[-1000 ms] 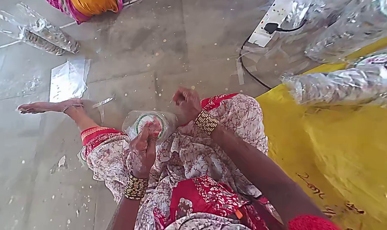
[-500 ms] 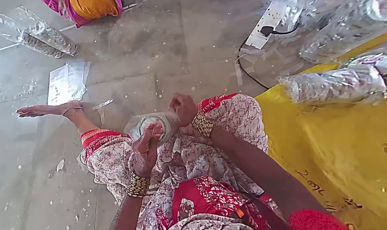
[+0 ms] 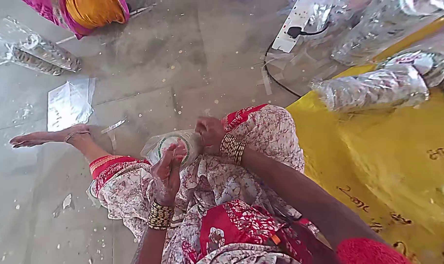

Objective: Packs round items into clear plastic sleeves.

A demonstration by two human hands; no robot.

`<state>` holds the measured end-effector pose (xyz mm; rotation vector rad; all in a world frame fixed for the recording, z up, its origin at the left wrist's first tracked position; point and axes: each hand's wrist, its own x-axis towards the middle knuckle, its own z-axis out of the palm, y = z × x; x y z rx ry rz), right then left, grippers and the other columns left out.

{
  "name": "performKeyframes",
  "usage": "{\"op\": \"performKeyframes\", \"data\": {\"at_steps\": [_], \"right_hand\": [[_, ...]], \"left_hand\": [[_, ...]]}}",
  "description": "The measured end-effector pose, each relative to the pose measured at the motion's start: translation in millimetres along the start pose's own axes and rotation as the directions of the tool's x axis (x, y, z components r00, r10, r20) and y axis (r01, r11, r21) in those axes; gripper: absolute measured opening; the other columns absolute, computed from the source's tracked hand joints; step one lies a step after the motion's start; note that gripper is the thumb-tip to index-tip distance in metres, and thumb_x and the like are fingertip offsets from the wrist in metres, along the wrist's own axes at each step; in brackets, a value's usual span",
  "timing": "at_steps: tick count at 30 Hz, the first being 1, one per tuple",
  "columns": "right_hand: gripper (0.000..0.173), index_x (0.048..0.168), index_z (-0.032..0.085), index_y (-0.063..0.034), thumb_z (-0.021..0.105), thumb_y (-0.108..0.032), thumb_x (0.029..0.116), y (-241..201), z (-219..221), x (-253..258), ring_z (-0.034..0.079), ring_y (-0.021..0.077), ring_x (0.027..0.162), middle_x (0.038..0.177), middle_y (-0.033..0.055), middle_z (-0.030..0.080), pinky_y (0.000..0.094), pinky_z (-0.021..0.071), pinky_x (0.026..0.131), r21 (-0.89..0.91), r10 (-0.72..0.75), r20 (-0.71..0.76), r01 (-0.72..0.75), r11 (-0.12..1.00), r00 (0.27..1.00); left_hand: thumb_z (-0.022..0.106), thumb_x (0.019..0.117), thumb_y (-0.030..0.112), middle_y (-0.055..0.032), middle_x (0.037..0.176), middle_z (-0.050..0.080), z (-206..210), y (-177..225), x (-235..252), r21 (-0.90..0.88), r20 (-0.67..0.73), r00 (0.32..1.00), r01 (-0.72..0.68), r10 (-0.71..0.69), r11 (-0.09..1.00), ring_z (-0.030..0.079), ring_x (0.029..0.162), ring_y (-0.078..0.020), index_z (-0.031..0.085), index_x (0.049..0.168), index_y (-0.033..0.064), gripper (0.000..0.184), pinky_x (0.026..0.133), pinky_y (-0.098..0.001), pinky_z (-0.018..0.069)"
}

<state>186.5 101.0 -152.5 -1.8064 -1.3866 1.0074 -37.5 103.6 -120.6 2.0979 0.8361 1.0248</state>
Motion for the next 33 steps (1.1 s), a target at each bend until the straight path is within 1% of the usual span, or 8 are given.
{"op": "performKeyframes", "data": {"at_steps": [3, 7, 11, 15, 19, 23, 25, 33], "right_hand": [[0.016, 0.103, 0.068, 0.0045, 0.059, -0.008, 0.0989, 4, -16, 10, 0.07, 0.0341, 0.09, 0.095, 0.02, 0.071, 0.0547, 0.0543, 0.085, 0.122, 0.046, -0.225, -0.019, 0.992, 0.973], [0.02, 0.111, 0.067, -0.0003, 0.054, -0.013, 0.102, 1, 0, -3, 0.065, 0.0374, 0.106, 0.106, 0.0208, 0.069, 0.0566, 0.0485, 0.094, -0.1, 0.057, 0.143, -0.043, 0.994, 0.988], [0.015, 0.102, 0.069, 0.0033, 0.061, -0.008, 0.098, 2, -8, 6, 0.07, 0.0363, 0.088, 0.091, 0.0202, 0.071, 0.0568, 0.0541, 0.081, 0.012, -0.018, -0.167, 0.02, 1.0, 0.986], [0.023, 0.115, 0.066, 0.0, 0.055, -0.015, 0.1022, -16, -4, 2, 0.066, 0.0393, 0.106, 0.106, 0.022, 0.069, 0.0587, 0.0494, 0.091, -0.179, 0.018, 0.183, 0.015, 0.984, 0.983], [0.02, 0.104, 0.068, 0.0042, 0.055, -0.011, 0.102, -2, -25, 25, 0.071, 0.0366, 0.091, 0.095, 0.0208, 0.071, 0.0571, 0.0547, 0.083, -0.021, -0.035, -0.276, 0.03, 0.999, 0.961], [0.022, 0.111, 0.066, 0.0035, 0.054, -0.015, 0.1044, 2, -9, 20, 0.067, 0.0384, 0.104, 0.105, 0.0232, 0.069, 0.0571, 0.0499, 0.093, -0.134, 0.013, 0.144, 0.007, 0.991, 0.99], [0.024, 0.113, 0.066, 0.0038, 0.051, -0.014, 0.1046, -4, -13, 20, 0.067, 0.0354, 0.102, 0.104, 0.0217, 0.069, 0.0537, 0.0503, 0.095, -0.069, 0.052, 0.064, -0.047, 0.997, 0.997], [0.02, 0.115, 0.061, 0.0034, 0.062, -0.01, 0.1001, -85, -62, 33, 0.061, 0.0092, 0.064, 0.082, 0.0075, 0.065, 0.0258, 0.0544, 0.062, 0.343, -0.108, -0.281, 0.204, 0.917, 0.954]], "left_hand": [[0.052, 0.1067, 0.032, -0.012, 0.098, 0.076, -2, 1, 1, -0.01, 0.002, 1.0, 0.007, -0.007, 1.0, 0.073, 0.107, -0.0196, 0.068, 0.097, -0.0059, 0.042, 0.1, -0.0382, 0.0563], [0.053, 0.1067, 0.03, -0.0104, 0.092, 0.076, -2, -2, 10, 0.008, 0.001, 0.999, -0.047, 0.047, 0.999, 0.074, 0.102, -0.0165, 0.066, 0.09, -0.0046, 0.04, 0.099, -0.0361, 0.0564], [0.052, 0.106, 0.026, -0.0106, 0.095, 0.076, -6, -6, 9, -0.032, -0.017, 1.0, 0.004, -0.004, 0.999, 0.073, 0.103, -0.0166, 0.067, 0.093, -0.0068, 0.038, 0.099, -0.0355, 0.0564], [0.052, 0.1067, 0.028, -0.0076, 0.099, 0.077, -9, -8, 7, -0.076, 0.008, 1.0, -0.001, 0.001, 0.997, 0.073, 0.105, -0.0149, 0.068, 0.098, -0.0043, 0.037, 0.1, -0.0352, 0.0565], [0.052, 0.107, 0.028, -0.0087, 0.099, 0.076, -11, -10, 5, -0.087, 0.022, 1.0, 0.012, -0.01, 0.996, 0.073, 0.105, -0.0153, 0.068, 0.097, -0.004, 0.038, 0.099, -0.0355, 0.0565], [0.048, 0.1074, 0.038, -0.0128, 0.1, 0.077, -7, -8, 14, 0.017, 0.108, 0.994, -0.038, 0.035, 0.999, 0.074, 0.1, -0.0166, 0.071, 0.103, -0.0049, 0.049, 0.092, -0.0361, 0.0594], [0.046, 0.1073, 0.041, -0.0145, 0.098, 0.077, -4, -7, 25, 0.046, 0.154, 0.985, -0.088, 0.08, 0.995, 0.075, 0.095, -0.0182, 0.073, 0.104, -0.0051, 0.053, 0.087, -0.0377, 0.0608], [0.046, 0.1058, 0.029, -0.0139, 0.092, 0.075, 11, 9, 47, 0.095, 0.34, 0.914, -0.27, 0.224, 0.958, 0.074, 0.093, -0.0247, 0.072, 0.093, 0.0, 0.041, 0.085, -0.0433, 0.0592]]}}
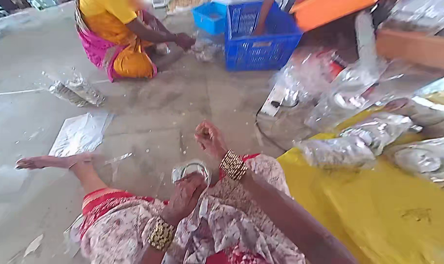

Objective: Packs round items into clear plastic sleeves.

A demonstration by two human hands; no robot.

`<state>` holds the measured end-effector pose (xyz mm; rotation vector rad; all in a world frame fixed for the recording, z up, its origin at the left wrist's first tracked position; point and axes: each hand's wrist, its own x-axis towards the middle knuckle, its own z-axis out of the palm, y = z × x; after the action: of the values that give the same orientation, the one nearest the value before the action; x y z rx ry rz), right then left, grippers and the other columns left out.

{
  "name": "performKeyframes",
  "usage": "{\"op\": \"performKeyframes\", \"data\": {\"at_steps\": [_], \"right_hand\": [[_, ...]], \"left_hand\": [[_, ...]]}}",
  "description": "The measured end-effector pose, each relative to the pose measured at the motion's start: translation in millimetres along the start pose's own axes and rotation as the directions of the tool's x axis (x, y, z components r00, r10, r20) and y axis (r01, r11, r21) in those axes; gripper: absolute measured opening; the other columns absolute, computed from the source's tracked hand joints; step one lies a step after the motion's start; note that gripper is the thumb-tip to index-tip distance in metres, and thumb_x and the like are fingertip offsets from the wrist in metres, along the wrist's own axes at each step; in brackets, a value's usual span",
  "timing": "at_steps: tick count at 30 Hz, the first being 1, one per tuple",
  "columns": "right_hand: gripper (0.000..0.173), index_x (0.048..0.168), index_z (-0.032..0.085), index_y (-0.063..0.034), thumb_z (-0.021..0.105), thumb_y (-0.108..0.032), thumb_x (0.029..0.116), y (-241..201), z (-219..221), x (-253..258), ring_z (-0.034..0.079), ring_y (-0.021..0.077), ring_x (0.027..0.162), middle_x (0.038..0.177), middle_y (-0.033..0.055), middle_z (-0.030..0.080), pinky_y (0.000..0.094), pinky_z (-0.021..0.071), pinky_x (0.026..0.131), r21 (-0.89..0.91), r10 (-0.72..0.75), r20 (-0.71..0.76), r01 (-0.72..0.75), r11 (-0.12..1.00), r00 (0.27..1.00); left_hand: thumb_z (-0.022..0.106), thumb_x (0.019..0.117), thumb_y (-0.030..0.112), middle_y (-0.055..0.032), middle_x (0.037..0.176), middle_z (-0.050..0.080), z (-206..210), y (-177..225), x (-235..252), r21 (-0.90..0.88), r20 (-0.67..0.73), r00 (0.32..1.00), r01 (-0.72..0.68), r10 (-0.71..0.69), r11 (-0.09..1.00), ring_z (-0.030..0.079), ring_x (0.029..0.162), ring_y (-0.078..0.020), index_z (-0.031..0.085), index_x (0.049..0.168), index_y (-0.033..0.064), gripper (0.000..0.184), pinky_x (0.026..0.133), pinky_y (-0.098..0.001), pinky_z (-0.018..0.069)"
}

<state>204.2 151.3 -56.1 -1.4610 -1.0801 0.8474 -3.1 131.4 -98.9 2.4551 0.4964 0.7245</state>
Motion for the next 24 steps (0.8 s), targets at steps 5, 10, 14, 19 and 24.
{"op": "performKeyframes", "data": {"at_steps": [5, 10, 14, 19, 24], "right_hand": [[0.022, 0.108, 0.075, 0.0025, 0.056, -0.007, 0.1003, -31, -12, -1, 0.07, 0.0219, 0.098, 0.105, 0.016, 0.074, 0.0373, 0.0546, 0.093, -0.316, -0.249, 0.184, 0.297, 0.901, 0.951], [0.048, 0.111, 0.074, -0.0032, 0.065, -0.048, 0.0975, -49, -11, -12, 0.063, 0.0304, 0.119, 0.116, 0.0163, 0.072, 0.0471, 0.0399, 0.114, -0.604, 0.011, 0.525, 0.363, 0.71, 0.851], [0.038, 0.114, 0.069, 0.0058, 0.054, -0.028, 0.1043, -49, -4, -15, 0.06, 0.0408, 0.124, 0.122, 0.0263, 0.067, 0.0564, 0.0408, 0.11, -0.722, 0.139, 0.581, 0.428, 0.544, 0.802], [0.034, 0.12, 0.067, 0.0067, 0.051, -0.019, 0.1047, -43, -11, -25, 0.056, 0.0393, 0.131, 0.128, 0.026, 0.065, 0.0533, 0.0374, 0.116, -0.775, 0.16, 0.417, 0.257, 0.578, 0.895], [0.035, 0.116, 0.068, 0.004, 0.049, -0.024, 0.1054, -60, -12, -72, 0.06, 0.0368, 0.124, 0.123, 0.024, 0.067, 0.0528, 0.0421, 0.109, -0.778, 0.291, 0.296, 0.053, 0.626, 0.91]], "left_hand": [[0.047, 0.1035, 0.032, -0.0111, 0.087, 0.074, 8, 0, 8, 0.107, -0.042, 0.994, -0.092, 0.097, 0.99, 0.075, 0.085, -0.0252, 0.071, 0.086, 0.0046, 0.041, 0.074, -0.0439, 0.0613], [0.055, 0.1018, 0.021, -0.0179, 0.09, 0.073, -2, 6, 14, 0.025, 0.14, 0.984, -0.12, 0.115, 0.993, 0.074, 0.094, -0.0351, 0.071, 0.088, -0.0019, 0.031, 0.085, -0.0539, 0.0579], [0.056, 0.1021, 0.014, -0.0208, 0.096, 0.074, -7, 6, 14, -0.03, 0.239, 0.942, -0.236, 0.236, 0.971, 0.072, 0.101, -0.0366, 0.071, 0.092, -0.0047, 0.026, 0.098, -0.0534, 0.0536], [0.061, 0.0976, 0.007, -0.0213, 0.092, 0.073, -59, -8, 11, 0.074, 0.239, 0.939, -0.27, 0.246, 0.96, 0.07, 0.098, -0.0424, 0.074, 0.09, -0.0046, 0.019, 0.108, -0.0662, 0.0389], [0.064, 0.0979, 0.018, -0.0176, 0.104, 0.073, -94, -46, 6, 0.234, 0.183, 0.943, -0.317, 0.278, 0.919, 0.059, 0.124, -0.0428, 0.072, 0.083, 0.0013, 0.024, 0.112, -0.0757, 0.0178]]}}
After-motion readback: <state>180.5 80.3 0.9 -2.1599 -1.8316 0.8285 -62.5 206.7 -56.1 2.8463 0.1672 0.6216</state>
